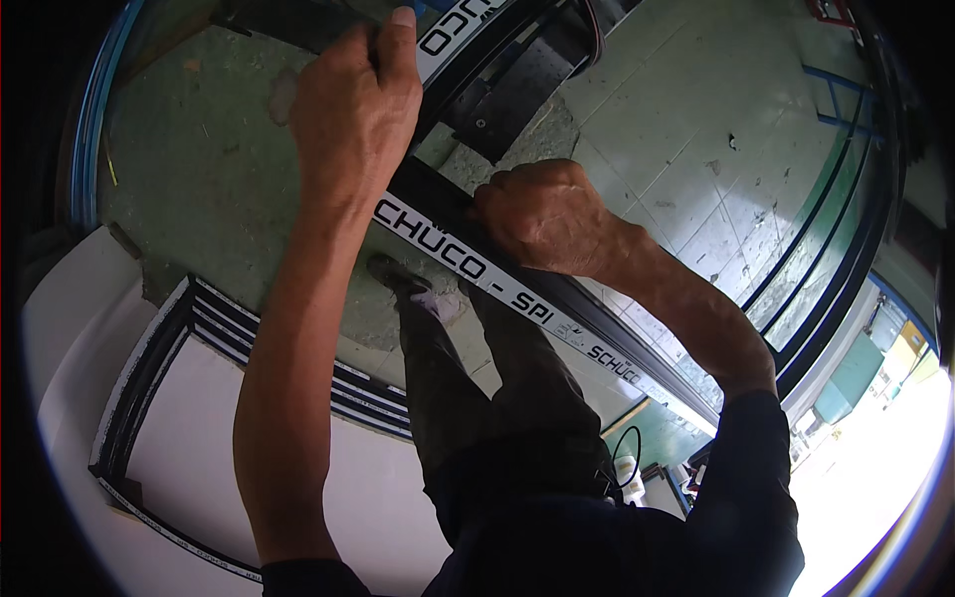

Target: Manually assemble parts of a metal frame, including fitting rubber seals and using a tool to cut and secure components.

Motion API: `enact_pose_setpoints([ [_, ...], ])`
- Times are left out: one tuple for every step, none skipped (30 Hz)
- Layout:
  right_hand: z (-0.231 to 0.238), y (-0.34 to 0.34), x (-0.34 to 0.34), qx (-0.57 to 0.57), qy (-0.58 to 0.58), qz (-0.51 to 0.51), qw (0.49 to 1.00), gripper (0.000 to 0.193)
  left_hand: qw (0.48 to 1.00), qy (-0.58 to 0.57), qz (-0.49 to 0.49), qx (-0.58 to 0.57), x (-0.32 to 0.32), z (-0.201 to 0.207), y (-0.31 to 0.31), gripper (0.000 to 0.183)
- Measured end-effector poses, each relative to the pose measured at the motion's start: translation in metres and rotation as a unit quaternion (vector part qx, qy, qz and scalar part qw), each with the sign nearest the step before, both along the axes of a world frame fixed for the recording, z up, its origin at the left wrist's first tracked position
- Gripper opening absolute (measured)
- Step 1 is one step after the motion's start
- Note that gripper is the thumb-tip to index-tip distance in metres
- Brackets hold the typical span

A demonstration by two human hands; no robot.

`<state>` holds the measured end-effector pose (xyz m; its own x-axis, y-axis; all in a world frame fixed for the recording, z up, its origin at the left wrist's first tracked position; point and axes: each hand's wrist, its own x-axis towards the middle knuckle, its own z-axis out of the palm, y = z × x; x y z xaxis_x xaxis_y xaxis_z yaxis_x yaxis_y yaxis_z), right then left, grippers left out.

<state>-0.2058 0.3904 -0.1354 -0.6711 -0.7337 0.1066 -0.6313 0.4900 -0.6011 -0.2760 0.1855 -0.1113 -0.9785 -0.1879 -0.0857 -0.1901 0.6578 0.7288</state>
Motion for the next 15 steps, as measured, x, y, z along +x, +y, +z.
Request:
enact_pose_setpoints([
  [0.002, -0.002, -0.004, 0.005, 0.013, 0.015, 1.0, 0.015, 0.999, -0.019, 0.011, 0.026, -0.001, 0.002, 0.0, 0.055],
  [0.004, -0.003, -0.007, 0.01, 0.027, 0.03, 0.999, 0.013, 0.999, -0.021, 0.012, 0.027, -0.001, 0.002, 0.001, 0.055],
  [0.003, -0.004, -0.007, 0.011, 0.025, 0.031, 0.999, 0.013, 1.0, 0.0, 0.008, 0.012, -0.001, 0.002, 0.001, 0.055],
  [0.002, -0.006, -0.007, 0.013, 0.031, 0.026, 0.999, 0.013, 1.0, 0.023, 0.004, -0.005, 0.0, 0.002, 0.001, 0.055],
  [0.002, -0.007, -0.007, 0.015, 0.038, 0.02, 0.999, 0.013, 1.0, 0.022, 0.004, -0.006, 0.0, 0.002, 0.0, 0.055],
  [0.001, -0.008, -0.007, 0.014, 0.038, 0.02, 0.999, 0.013, 1.0, 0.012, 0.004, -0.002, 0.0, 0.002, -0.001, 0.055],
  [-0.001, -0.008, -0.007, 0.009, 0.037, 0.014, 0.999, 0.013, 1.0, 0.003, 0.003, 0.001, -0.001, 0.001, -0.001, 0.056],
  [-0.002, -0.008, -0.007, 0.005, 0.037, 0.008, 0.999, 0.014, 1.0, 0.005, 0.002, 0.0, -0.002, 0.001, 0.0, 0.056],
  [0.0, -0.008, -0.008, 0.003, 0.039, 0.007, 0.999, 0.014, 1.0, 0.014, 0.001, 0.001, -0.002, 0.0, 0.001, 0.055],
  [0.005, -0.01, -0.008, 0.007, 0.022, -0.004, 1.0, 0.015, 1.0, 0.022, 0.001, 0.001, -0.001, 0.0, 0.001, 0.055],
  [0.009, -0.012, -0.008, 0.011, 0.006, -0.015, 1.0, 0.016, 1.0, 0.023, 0.001, -0.002, 0.0, -0.001, -0.001, 0.055],
  [0.012, -0.015, -0.009, 0.008, 0.006, -0.015, 1.0, 0.016, 1.0, 0.002, 0.004, 0.018, 0.001, -0.001, -0.003, 0.055],
  [0.016, -0.019, -0.01, 0.035, -0.011, -0.019, 0.999, 0.017, 0.999, -0.018, 0.006, 0.039, 0.001, 0.0, -0.005, 0.054],
  [0.019, -0.022, -0.011, 0.062, -0.028, -0.022, 0.997, 0.017, 0.999, -0.016, 0.006, 0.038, 0.001, 0.0, -0.005, 0.054],
  [0.021, -0.025, -0.011, 0.061, -0.027, -0.022, 0.998, 0.017, 0.999, -0.004, 0.005, 0.036, 0.001, 0.001, -0.005, 0.053],
])
